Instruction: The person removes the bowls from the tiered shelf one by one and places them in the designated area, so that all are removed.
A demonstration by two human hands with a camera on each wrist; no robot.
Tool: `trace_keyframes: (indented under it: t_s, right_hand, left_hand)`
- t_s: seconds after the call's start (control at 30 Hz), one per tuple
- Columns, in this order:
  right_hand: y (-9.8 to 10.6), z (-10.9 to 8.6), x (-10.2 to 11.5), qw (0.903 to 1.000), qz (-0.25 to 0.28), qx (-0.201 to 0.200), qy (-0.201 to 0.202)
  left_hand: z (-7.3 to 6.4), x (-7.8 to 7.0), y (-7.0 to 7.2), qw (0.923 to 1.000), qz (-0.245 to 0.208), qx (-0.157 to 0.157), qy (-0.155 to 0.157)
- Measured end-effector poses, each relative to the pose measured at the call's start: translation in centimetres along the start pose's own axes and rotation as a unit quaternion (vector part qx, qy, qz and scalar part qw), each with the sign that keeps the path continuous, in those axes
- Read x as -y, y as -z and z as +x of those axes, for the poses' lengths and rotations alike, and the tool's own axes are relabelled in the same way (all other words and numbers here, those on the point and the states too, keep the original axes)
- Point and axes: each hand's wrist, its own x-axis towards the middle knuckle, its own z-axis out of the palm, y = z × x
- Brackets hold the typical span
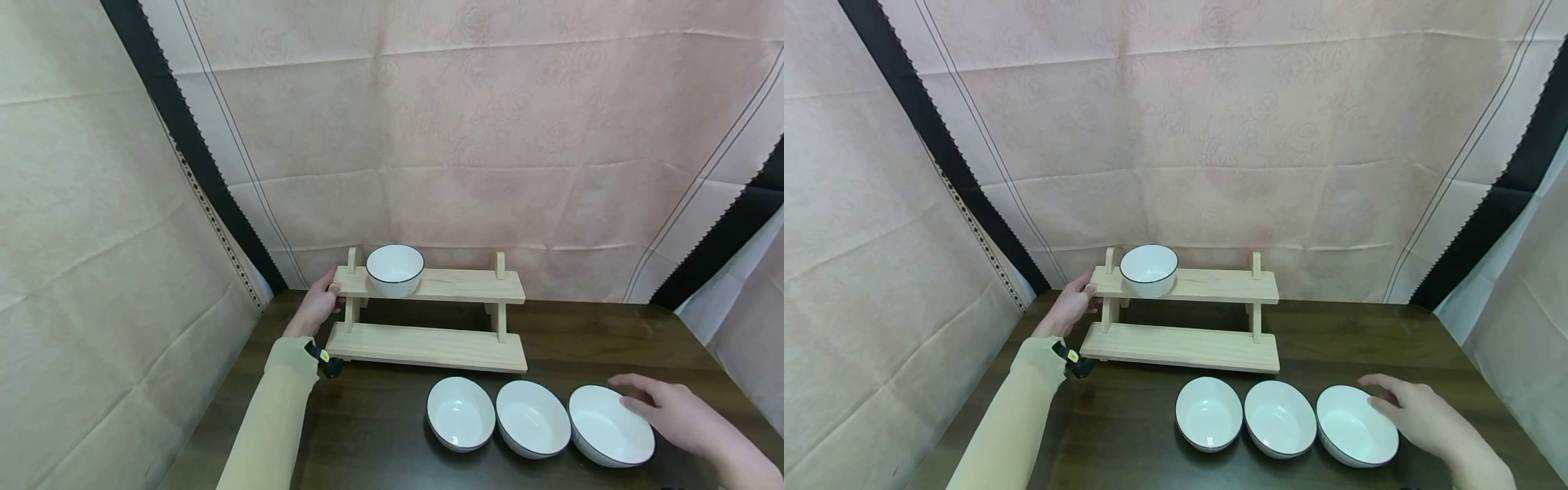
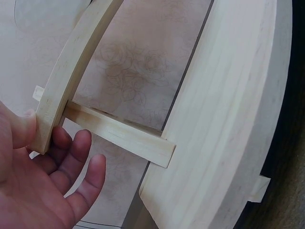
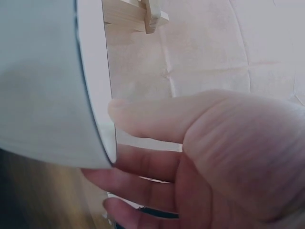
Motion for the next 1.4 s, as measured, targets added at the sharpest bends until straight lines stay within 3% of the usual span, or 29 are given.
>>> trace_keyframes:
  t_s: [0.7, 0.9, 1.03, 1.27, 1.4]
  right_hand:
    - [0.3, -0.1, 1.6, 0.9944, -0.018, -0.104, 0.009]
    - [0.2, -0.3, 2.6, 0.9899, -0.003, -0.138, 0.033]
    - [0.4, -0.3, 3.5, 0.985, 0.006, -0.163, 0.056]
    - [1.5, 0.3, 6.1, 0.9865, 0.031, -0.141, 0.077]
    - [1.8, 0.9, 8.3, 0.982, 0.04, -0.162, 0.089]
  left_hand:
    - [-0.2, -0.4, 0.1, 1.0, 0.001, 0.0, 0.001]
    - [-0.4, -0.4, 0.1, 1.0, -0.004, 0.004, 0.006]
    - [-0.6, -0.4, 0.1, 1.0, -0.001, 0.003, 0.008]
    - [-0.4, -0.2, 0.3, 0.9998, 0.01, -0.001, 0.014]
    - [-0.3, -0.3, 0.2, 1.0, 0.005, 0.001, 0.008]
